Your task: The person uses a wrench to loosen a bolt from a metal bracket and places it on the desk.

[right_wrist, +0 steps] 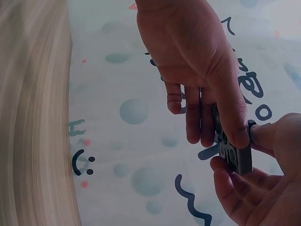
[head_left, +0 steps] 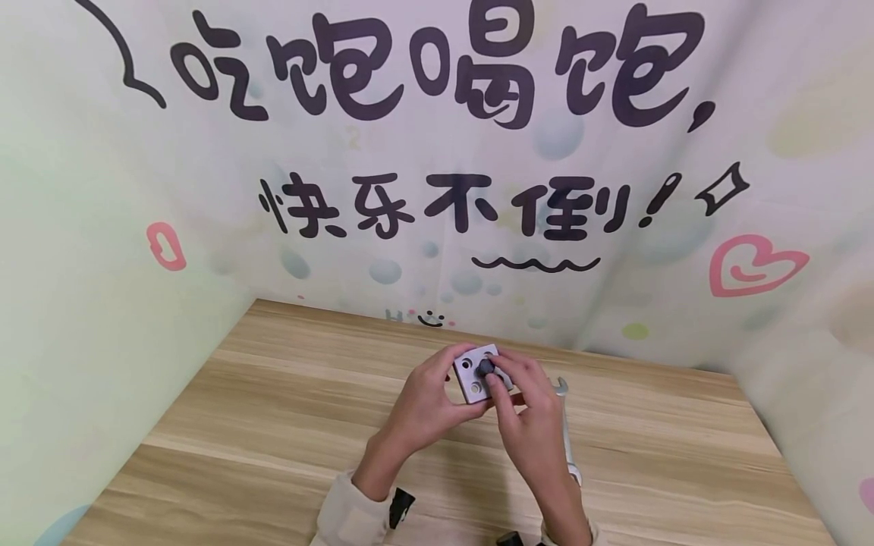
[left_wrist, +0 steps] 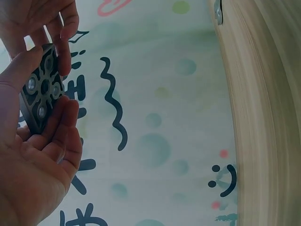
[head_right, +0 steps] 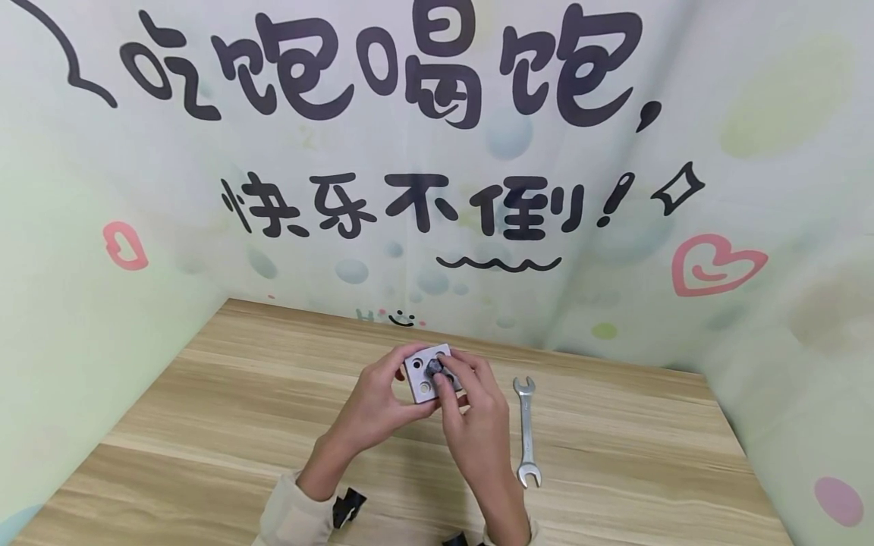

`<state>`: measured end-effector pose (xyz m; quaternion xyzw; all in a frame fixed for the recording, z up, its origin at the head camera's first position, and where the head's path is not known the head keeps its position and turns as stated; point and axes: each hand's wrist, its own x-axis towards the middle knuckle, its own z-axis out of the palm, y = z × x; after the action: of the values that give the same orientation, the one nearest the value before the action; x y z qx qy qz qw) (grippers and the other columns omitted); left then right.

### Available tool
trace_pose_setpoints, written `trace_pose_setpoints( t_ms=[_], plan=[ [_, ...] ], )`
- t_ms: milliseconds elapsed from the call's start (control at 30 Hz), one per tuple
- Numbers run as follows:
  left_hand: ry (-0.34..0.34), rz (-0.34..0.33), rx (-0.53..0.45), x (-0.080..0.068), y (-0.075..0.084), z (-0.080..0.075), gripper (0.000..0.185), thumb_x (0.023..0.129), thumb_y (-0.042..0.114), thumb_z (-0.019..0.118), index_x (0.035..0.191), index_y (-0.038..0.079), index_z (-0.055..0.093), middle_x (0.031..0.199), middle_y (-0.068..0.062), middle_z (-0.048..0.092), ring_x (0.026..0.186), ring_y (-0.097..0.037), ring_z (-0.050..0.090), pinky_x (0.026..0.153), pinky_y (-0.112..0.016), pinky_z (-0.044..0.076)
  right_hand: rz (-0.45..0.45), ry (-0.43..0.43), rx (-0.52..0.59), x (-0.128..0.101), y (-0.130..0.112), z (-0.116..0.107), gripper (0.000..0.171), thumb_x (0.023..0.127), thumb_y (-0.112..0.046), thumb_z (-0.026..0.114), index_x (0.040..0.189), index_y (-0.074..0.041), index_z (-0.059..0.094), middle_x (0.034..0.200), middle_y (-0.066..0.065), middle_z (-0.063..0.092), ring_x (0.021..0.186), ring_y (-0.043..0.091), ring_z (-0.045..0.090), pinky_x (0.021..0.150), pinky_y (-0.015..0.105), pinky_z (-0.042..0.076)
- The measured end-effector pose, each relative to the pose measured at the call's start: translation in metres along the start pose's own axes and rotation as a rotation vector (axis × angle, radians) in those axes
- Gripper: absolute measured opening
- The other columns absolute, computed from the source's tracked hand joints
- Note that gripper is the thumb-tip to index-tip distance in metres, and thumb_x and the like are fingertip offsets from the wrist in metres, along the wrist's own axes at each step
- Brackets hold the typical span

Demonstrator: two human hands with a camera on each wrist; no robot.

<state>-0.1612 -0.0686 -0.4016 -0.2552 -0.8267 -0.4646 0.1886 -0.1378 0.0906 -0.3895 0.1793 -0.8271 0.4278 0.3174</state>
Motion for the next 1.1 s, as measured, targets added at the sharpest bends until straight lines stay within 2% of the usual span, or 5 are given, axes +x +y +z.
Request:
trace_pose_setpoints(
  t_ms=[167,333,500,800,1100],
  plan=[
    [-0.003,-0.010,0.000,-0.0001,-0.0004,0.0005,0.069,0.070,0.017,0.090,0.130,0.005,0.056,0.115,-0.006,0.068,0.088,-0.013,0.060,0.074,-0.025,0.049,0.026,-0.021,0.008,-0.0006,0.0005,-0.0001,0.030,0.088,0.000,0.072,0.117,-0.004,0.070,0.116,0.009,0.067,0.091,0.018,0.064,0.058,0.025,0.053],
    [-0.015,-0.028,-0.005,0.0000,-0.0011,0.0011,0.070,0.070,0.017,0.090,0.130,0.006,0.056,0.115,-0.005,0.068,0.091,-0.013,0.060,0.076,-0.026,0.050,0.128,-0.042,0.036,-0.0015,-0.0018,0.0003,0.040,0.087,-0.004,0.074,0.125,-0.003,0.062,0.119,0.009,0.067,0.091,0.022,0.069,0.061,0.026,0.054],
    [-0.033,-0.024,-0.021,-0.0003,-0.0021,0.0026,0.068,0.071,0.014,0.090,0.130,0.006,0.056,0.118,-0.006,0.066,0.098,-0.015,0.062,0.081,-0.031,0.053,0.172,-0.016,0.039,-0.0014,-0.0029,0.0017,0.039,0.086,-0.006,0.077,0.121,-0.004,0.062,0.116,0.007,0.068,0.090,0.022,0.071,0.061,0.026,0.054],
    [-0.046,-0.048,-0.019,0.0000,-0.0011,0.0036,0.067,0.071,0.015,0.089,0.130,0.007,0.056,0.119,-0.006,0.067,0.096,-0.013,0.060,0.077,-0.028,0.051,0.106,0.032,0.006,-0.0018,0.0008,0.0038,0.026,0.083,-0.006,0.079,0.106,-0.004,0.067,0.111,0.007,0.069,0.081,0.014,0.063,0.058,0.025,0.055],
    [-0.021,-0.043,-0.006,0.0000,-0.0022,0.0032,0.069,0.071,0.015,0.090,0.130,0.006,0.056,0.117,-0.006,0.067,0.091,-0.013,0.060,0.075,-0.026,0.050,0.056,0.010,-0.013,-0.0018,0.0019,0.0037,0.024,0.087,-0.005,0.075,0.111,-0.006,0.071,0.115,0.008,0.068,0.091,0.016,0.064,0.058,0.024,0.054]
  ],
)
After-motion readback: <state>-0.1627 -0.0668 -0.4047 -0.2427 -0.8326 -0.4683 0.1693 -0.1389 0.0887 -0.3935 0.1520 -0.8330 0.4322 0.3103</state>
